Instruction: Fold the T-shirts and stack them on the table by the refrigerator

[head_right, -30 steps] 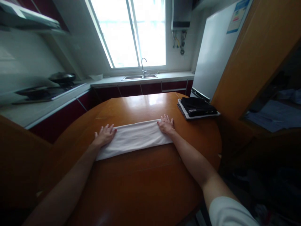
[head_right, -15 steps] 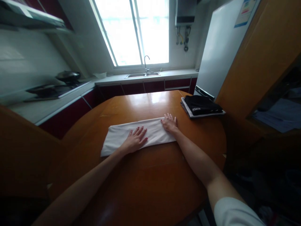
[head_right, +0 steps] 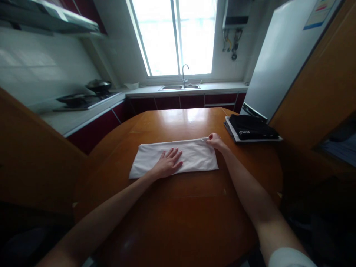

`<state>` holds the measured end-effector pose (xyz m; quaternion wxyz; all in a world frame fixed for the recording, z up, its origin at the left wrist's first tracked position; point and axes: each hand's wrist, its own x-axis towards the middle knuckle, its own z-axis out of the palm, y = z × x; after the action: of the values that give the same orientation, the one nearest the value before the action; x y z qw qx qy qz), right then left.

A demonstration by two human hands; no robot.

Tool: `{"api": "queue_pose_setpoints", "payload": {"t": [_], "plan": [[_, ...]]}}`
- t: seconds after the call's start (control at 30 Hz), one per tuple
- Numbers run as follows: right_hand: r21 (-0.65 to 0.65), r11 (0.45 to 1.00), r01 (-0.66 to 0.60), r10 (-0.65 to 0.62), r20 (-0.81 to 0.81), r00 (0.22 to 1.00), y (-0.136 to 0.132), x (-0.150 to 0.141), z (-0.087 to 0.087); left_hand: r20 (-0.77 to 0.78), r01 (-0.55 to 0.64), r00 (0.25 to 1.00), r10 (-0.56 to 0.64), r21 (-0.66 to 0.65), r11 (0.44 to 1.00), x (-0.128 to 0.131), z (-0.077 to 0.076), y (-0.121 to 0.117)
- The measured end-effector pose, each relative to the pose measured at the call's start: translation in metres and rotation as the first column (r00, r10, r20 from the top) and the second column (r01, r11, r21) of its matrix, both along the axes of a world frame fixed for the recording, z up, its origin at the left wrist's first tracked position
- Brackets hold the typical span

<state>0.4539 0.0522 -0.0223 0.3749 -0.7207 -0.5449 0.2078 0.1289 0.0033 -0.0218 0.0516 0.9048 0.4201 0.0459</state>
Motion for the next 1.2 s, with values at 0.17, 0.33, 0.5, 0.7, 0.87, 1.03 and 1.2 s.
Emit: {"api": "queue_pose_setpoints", "payload": {"t": [0.17,0.33,0.5,0.7,0.87,1.03,1.2], "plan": [[0.05,0.993,-0.102,0.107,-0.108,0.988,-0.007,-0.006,0.02,0.156,0.003,0.988,0.0,-0.021,1.0,0.001,-0.001,0.005],[0.293,0.935,-0.202,0.231,-0.069,0.97,-0.014,-0.041,0.048,0.67,0.112,0.741,-0.041,-0.063,0.992,0.009,0.004,0.011],[0.345,0.861,-0.374,0.446,-0.157,0.881,-0.033,-0.108,0.053,0.912,0.364,0.384,0.141,-0.29,0.885,0.016,0.004,0.01],[0.304,0.749,-0.588,0.647,-0.527,0.552,-0.042,-0.138,0.042,0.903,0.2,0.172,0.393,-0.423,0.884,0.012,0.003,0.014],[0.293,0.808,-0.511,0.578,-0.565,0.59,-0.031,-0.126,0.037,0.889,0.211,0.145,0.435,-0.457,0.864,0.01,0.008,0.013],[0.395,0.84,-0.372,0.497,-0.287,0.819,-0.03,-0.122,0.032,0.898,0.228,0.111,0.425,-0.44,0.869,0.004,0.023,0.015],[0.517,0.718,-0.466,0.521,0.046,0.853,-0.051,-0.135,0.029,0.868,0.206,0.007,0.496,-0.487,0.849,-0.027,0.047,0.036]]}}
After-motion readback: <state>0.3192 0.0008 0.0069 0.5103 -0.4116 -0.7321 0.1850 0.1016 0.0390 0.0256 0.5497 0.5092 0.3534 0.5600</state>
